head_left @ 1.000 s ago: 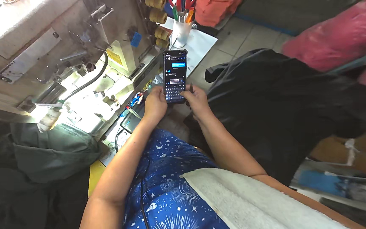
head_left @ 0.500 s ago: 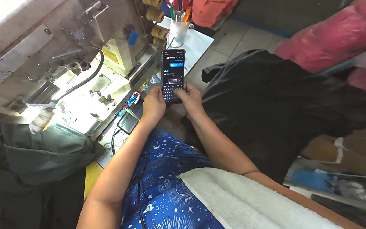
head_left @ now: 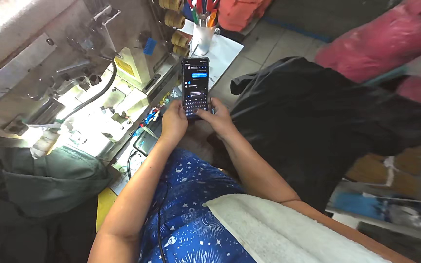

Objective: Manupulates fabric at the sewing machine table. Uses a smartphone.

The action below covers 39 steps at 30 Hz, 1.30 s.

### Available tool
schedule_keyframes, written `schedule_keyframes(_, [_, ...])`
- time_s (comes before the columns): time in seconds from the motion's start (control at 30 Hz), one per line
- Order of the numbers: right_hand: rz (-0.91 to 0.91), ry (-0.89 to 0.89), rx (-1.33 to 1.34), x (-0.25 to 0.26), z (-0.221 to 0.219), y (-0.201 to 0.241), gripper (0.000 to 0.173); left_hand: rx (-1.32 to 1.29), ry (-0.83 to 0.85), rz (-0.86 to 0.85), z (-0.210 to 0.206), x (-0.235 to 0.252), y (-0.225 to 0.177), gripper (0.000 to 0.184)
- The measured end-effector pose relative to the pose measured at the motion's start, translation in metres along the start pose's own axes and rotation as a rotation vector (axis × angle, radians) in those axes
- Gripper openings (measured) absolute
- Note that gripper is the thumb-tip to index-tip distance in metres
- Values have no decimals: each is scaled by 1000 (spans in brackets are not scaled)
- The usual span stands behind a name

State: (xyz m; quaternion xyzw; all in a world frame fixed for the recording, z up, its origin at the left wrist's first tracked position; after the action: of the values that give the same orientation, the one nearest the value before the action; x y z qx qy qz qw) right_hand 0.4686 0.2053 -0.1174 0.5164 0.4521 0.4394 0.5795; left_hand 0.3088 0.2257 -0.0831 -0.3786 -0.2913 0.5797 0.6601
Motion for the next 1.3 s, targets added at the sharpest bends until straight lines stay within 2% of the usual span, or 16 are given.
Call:
schedule_keyframes(0.17, [58, 35, -52, 1, 8, 2, 43, -43, 1, 12, 0, 0, 1, 28])
schedule_keyframes(0.37, [83, 23, -39, 6, 16, 6, 22, -49, 6, 3, 2, -1, 1, 27])
schedule_keyframes(0.6, [78, -118, -85, 8, 13, 2, 16, -53, 8, -19, -1, -3, 0, 26])
schedule_keyframes(0.7, [56, -131, -95, 7, 12, 0, 17, -47, 6, -16, -1, -3, 0, 25])
schedule_keyframes(0.83, [70, 23, -24, 5, 13, 1, 27, -50, 3, -13, 2, -1, 0, 26])
schedule_keyframes(0.93, [86, 49, 1, 5, 13, 1, 30, -50, 6, -13, 2, 0, 0, 26])
schedule_keyframes(1.07, [59, 9, -11, 4, 9, 2, 33, -60, -2, -9, 0, -1, 1, 25])
schedule_keyframes(1.2, [-31, -123, -129, -1, -5, 3, 56, -21, -18, -18, -2, -2, -2, 25])
schedule_keyframes(1.3, [-55, -179, -209, -2, -10, 2, 63, 9, -14, -13, -2, -2, -3, 25])
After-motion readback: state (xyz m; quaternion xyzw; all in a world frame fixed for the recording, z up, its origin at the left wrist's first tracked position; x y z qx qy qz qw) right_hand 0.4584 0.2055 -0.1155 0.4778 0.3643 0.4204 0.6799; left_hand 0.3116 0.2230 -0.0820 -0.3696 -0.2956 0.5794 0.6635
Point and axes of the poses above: each hand's wrist, its own x-axis towards the middle knuckle, its own z-axis out of the back of the hand, y = z × x, the point moved 5 cm from there along x, towards the middle knuckle, and after that the axes turned 4 degrees about -y, right-handed, at the moved point
